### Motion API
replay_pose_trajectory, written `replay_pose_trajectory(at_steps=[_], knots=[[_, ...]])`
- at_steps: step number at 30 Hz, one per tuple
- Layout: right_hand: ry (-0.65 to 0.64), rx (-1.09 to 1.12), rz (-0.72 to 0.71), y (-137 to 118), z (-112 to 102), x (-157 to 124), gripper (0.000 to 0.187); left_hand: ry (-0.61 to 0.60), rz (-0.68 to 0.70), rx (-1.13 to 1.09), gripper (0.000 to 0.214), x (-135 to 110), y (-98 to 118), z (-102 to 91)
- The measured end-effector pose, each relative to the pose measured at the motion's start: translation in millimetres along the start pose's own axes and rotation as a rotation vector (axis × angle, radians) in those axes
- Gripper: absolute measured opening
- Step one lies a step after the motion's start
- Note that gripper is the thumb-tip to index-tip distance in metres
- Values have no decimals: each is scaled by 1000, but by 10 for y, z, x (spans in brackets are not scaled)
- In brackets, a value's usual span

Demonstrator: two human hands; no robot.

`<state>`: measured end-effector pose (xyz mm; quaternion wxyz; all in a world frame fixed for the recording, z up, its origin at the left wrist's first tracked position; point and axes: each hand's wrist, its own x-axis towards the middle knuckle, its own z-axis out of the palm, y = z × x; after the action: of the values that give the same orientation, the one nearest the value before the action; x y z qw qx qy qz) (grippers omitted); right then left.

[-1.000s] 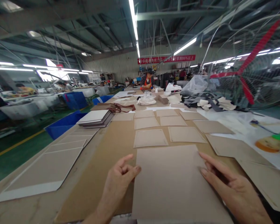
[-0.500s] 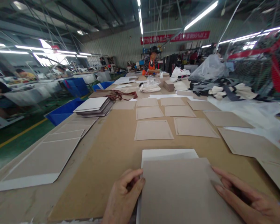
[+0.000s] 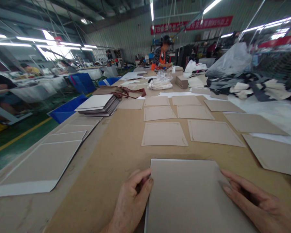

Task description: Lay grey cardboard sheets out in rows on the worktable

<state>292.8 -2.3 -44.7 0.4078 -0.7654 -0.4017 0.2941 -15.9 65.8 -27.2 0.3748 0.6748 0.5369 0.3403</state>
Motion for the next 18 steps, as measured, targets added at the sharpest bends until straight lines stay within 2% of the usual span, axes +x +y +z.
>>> replay_pose_trajectory(at_steps=[4,10,13,15,18], knots=[[43,-59,-67,38,9,53,55,-11,20,-3,28,17,-55,20],[7,-108,-56,180,-10,84,56,-19,63,66,28,22,-57,22],[-60,-129,-79,258,-52,143,56,-2,59,86,28,27,-36,23],[-88,-147,-121,231,-74,157,52,17,57,104,28,27,-31,24],[-74,-165,-196,50,-55,96,45,63,85,129,27,22,-43,14]])
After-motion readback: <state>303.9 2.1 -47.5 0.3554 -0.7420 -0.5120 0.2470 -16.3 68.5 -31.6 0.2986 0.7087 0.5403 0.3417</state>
